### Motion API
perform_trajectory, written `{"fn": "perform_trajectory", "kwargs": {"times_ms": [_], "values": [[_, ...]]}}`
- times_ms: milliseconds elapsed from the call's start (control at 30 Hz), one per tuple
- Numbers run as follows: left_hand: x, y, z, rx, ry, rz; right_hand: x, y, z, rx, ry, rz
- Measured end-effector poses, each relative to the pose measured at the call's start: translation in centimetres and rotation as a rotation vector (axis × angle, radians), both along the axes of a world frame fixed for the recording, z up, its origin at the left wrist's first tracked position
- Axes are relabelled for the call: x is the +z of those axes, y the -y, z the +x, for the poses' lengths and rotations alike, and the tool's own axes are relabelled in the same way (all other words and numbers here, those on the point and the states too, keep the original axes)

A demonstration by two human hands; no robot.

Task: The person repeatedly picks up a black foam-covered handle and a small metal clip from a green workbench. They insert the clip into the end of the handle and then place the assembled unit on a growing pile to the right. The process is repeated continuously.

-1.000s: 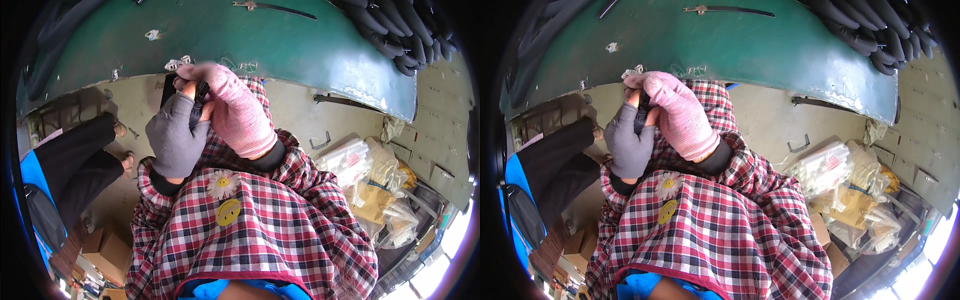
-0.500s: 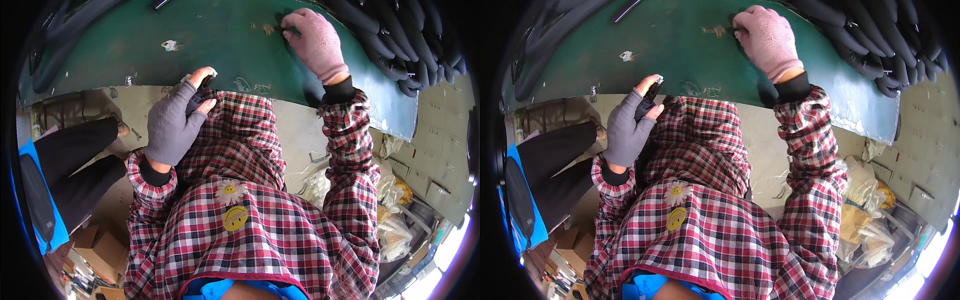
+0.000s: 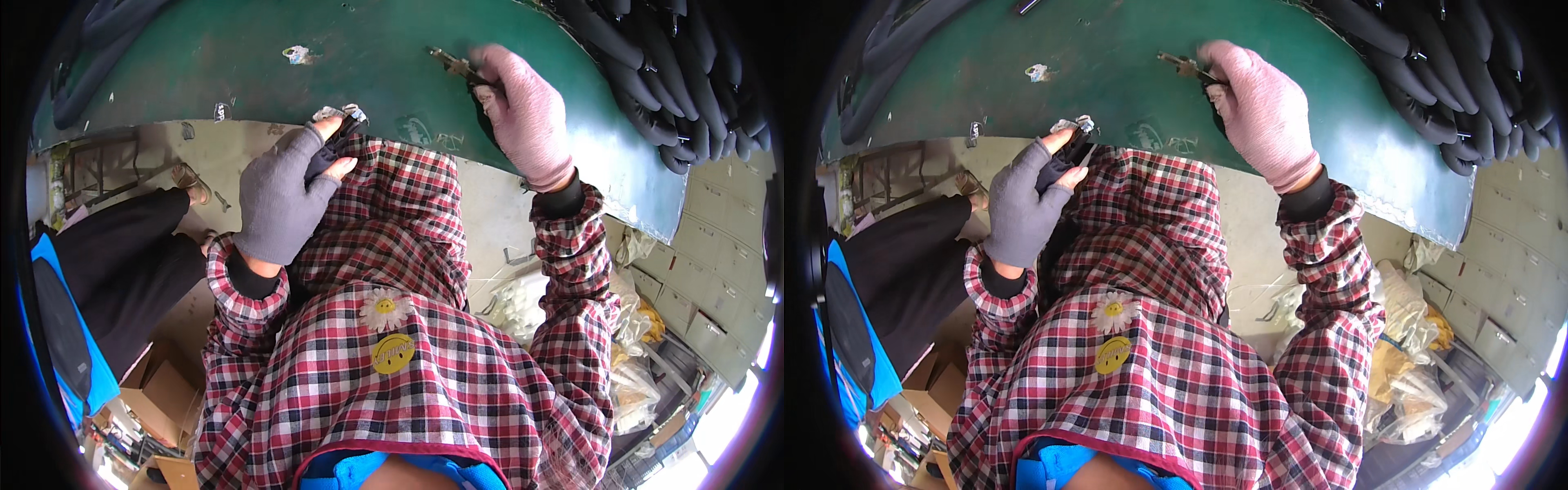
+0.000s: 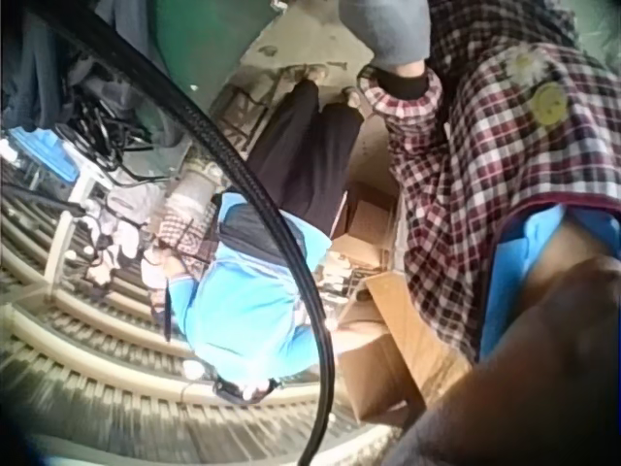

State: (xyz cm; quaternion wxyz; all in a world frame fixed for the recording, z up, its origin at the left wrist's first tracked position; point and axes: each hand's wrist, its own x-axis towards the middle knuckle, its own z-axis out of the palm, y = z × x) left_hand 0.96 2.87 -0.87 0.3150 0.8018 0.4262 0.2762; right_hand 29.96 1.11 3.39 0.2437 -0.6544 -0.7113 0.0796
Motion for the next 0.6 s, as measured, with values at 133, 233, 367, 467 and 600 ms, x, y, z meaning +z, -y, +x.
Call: {"fn": "perform_trajectory", "kwargs": {"times_ms": [133, 233, 367, 467, 600], "values": [[0.6, 0.5, -0.1, 0.024, -0.050, -0.018, 1.4, -0.9, 0.3, 0.232, -0.412, -0.320], [1.2, 0.8, -0.2, 0.019, -0.065, -0.041, 1.9, -1.6, -0.6, 0.387, -0.494, -0.480], [2.3, 1.1, 0.3, 0.017, -0.078, -0.088, 2.0, -2.8, -0.9, 0.494, -0.279, -0.351], [2.3, 1.2, 0.3, 0.008, -0.075, -0.070, 2.3, -3.5, -1.0, 0.532, -0.278, -0.423], [2.6, 1.5, 0.2, -0.007, -0.128, -0.060, 1.8, -3.5, -1.0, 0.560, -0.268, -0.418]]}}
